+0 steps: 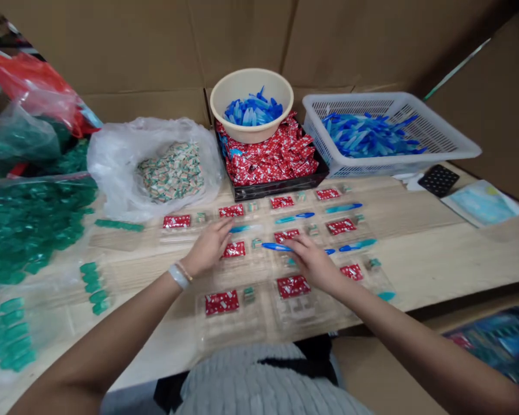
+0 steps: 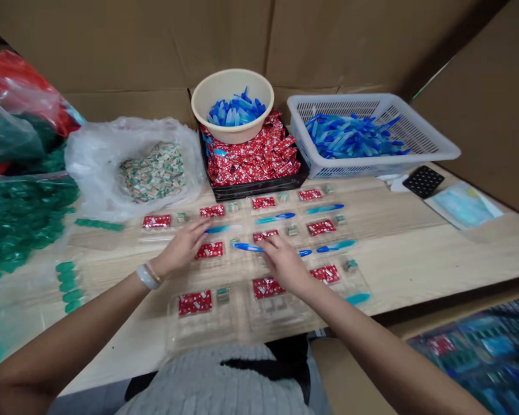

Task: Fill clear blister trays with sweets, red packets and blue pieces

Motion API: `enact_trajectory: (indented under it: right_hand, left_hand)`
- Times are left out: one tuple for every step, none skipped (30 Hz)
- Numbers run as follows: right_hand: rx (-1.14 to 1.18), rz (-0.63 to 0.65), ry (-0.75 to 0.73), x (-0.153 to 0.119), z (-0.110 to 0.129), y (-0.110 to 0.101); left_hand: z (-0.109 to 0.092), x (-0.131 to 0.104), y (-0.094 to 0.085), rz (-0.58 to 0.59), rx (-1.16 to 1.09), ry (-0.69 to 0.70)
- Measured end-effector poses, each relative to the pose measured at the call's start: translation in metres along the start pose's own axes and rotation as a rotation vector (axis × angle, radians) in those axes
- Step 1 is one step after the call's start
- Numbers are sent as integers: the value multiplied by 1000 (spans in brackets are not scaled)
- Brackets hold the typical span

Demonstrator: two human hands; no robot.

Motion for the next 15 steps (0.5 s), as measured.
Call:
enact_trajectory:
  right_hand:
    - [-45,50,-60,1,9,9]
    - [-93,102,-128,4,18,19]
    - [-139,148,-196,6,28,30]
    - [-180,181,-259,9,38,40]
    - [-211,194,-309,10,48,49]
    - [-231,193,-349,11,56,57]
    - [-243,178,-380,10,63,62]
    - [-248,152,-405,9,68,65]
    - [-249,114,-427,8,71,66]
    - [-250,74,-448,7,72,64]
    - [-251,32,-463,7,68,58]
    - [-254,-15,-469,11,59,49]
    - [-264,-66,-452,16,45,34]
    - [-285,-122,-392,25,23,15]
    - [-321,-184,-285,37,-5,-10]
  left_hand:
    - [5,-7,-1,16,0,5]
    - [8,-12,-2,39,17,10]
    - [10,-16,-1,68,44,20]
    - [10,-18,1,93,74,28]
    - [8,-20,2,103,106,33]
    - [6,-22,3,100,137,37]
    - [2,-23,3,91,165,46]
    - [-2,-25,4,82,188,65]
    - [-6,-28,4,78,208,96]
    - [-10,-31,5,78,227,136]
    - [-12,-34,7,81,243,186]
    - [-12,-37,8,77,261,222]
    - [-10,-38,9,63,284,247]
    - [-7,-36,9,38,309,269]
    - [-4,-33,8,7,338,279]
Point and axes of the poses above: each hand's wrist, its own x-axis towards the middle knuckle, its own y-axis out of the palm, z = x × y, the point moved 4 cm from there along x, towards the middle knuckle, and after that the axes turned 4 degrees about -x, right-handed, at the moved point
